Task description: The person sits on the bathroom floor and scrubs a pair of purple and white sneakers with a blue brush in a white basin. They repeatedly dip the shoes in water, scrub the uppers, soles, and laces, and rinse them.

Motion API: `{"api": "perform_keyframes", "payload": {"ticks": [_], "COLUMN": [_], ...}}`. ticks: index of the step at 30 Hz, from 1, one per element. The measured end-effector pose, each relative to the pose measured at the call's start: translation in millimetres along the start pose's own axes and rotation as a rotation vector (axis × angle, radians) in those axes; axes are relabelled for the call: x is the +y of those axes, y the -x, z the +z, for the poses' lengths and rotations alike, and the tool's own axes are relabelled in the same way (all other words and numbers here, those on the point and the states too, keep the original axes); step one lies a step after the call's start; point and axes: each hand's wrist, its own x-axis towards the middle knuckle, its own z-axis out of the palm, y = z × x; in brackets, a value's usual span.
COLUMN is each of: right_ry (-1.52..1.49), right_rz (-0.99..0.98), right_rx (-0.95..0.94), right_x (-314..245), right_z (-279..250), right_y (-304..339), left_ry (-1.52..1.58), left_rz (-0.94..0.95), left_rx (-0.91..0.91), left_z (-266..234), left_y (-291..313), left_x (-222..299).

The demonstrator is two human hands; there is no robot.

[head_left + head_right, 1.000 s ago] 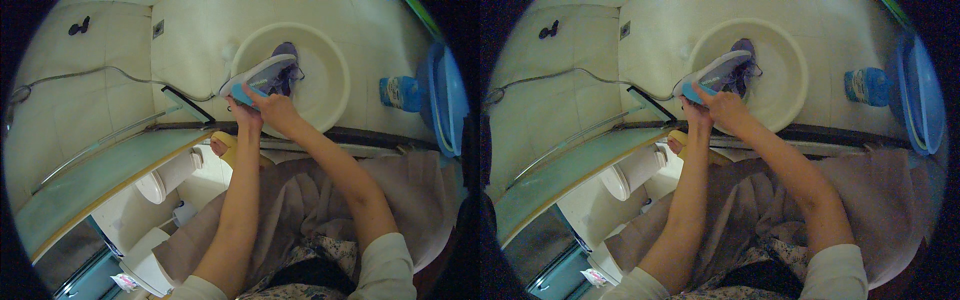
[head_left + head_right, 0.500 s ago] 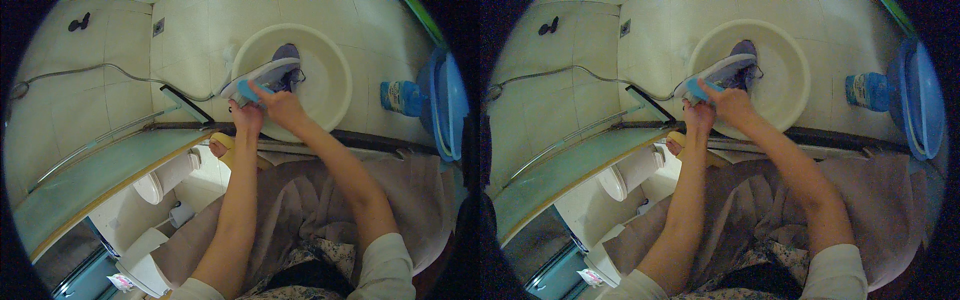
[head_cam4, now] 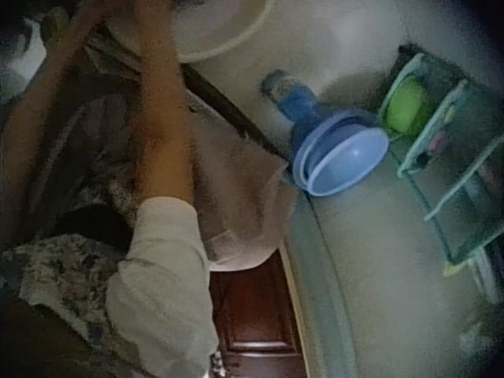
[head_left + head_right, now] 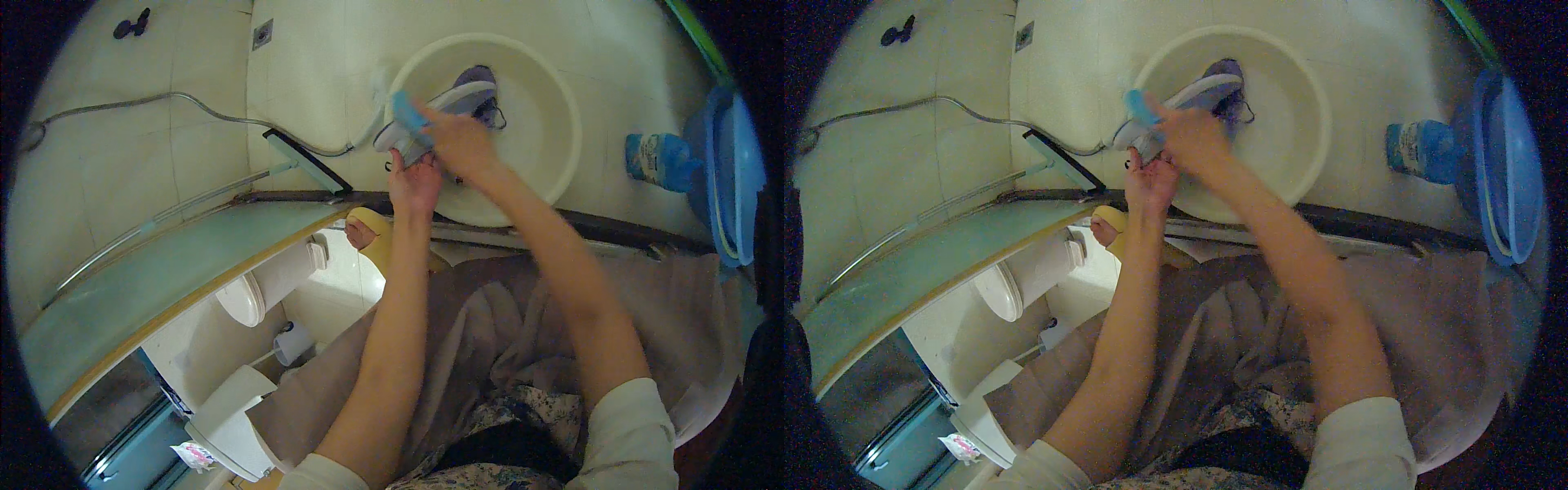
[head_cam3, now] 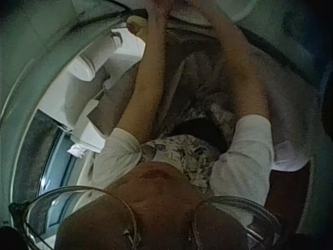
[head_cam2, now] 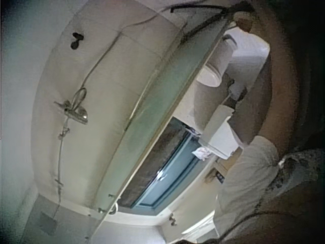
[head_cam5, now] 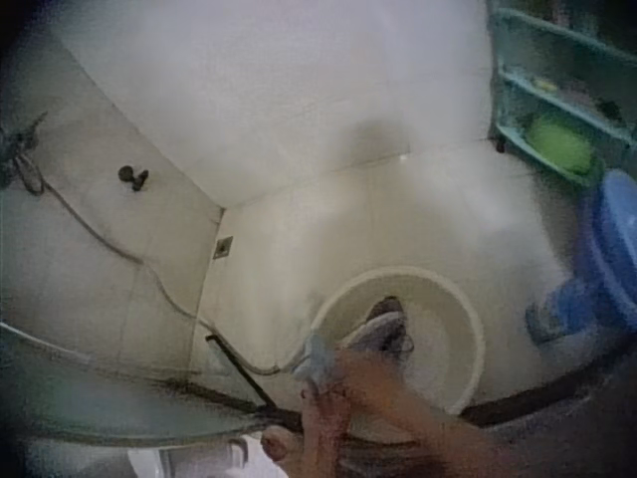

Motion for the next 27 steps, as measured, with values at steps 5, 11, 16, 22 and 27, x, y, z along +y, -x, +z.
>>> {"api": "perform_keyframes", "payload": {"ticks": [5, 11, 16, 22, 27], "right_ry": [0.027, 0.115, 0.192, 0.26, 0.163], "right_rz": [0.157, -0.208, -0.062, -0.257, -0.113], "right_rx": [-0.042, -0.099, -0.036, -0.12, 0.004], "right_x": [33, -2, 33, 8, 30], "right_z": [-13, 5, -8, -1, -9], "right_y": [6, 23, 16, 15, 6], "left_ry": [0.017, -0.184, -0.094, -0.091, -0.102], "left_rz": [-0.009, 0.068, -0.002, 0.031, 0.05], "left_rx": [-0.034, 0.074, 0.004, 0.067, 0.009], "left_z": [8, -2, 0, 5, 2], "left_y": [8, 6, 3, 4, -7], "left_x": [-19, 8, 2, 9, 10]}}
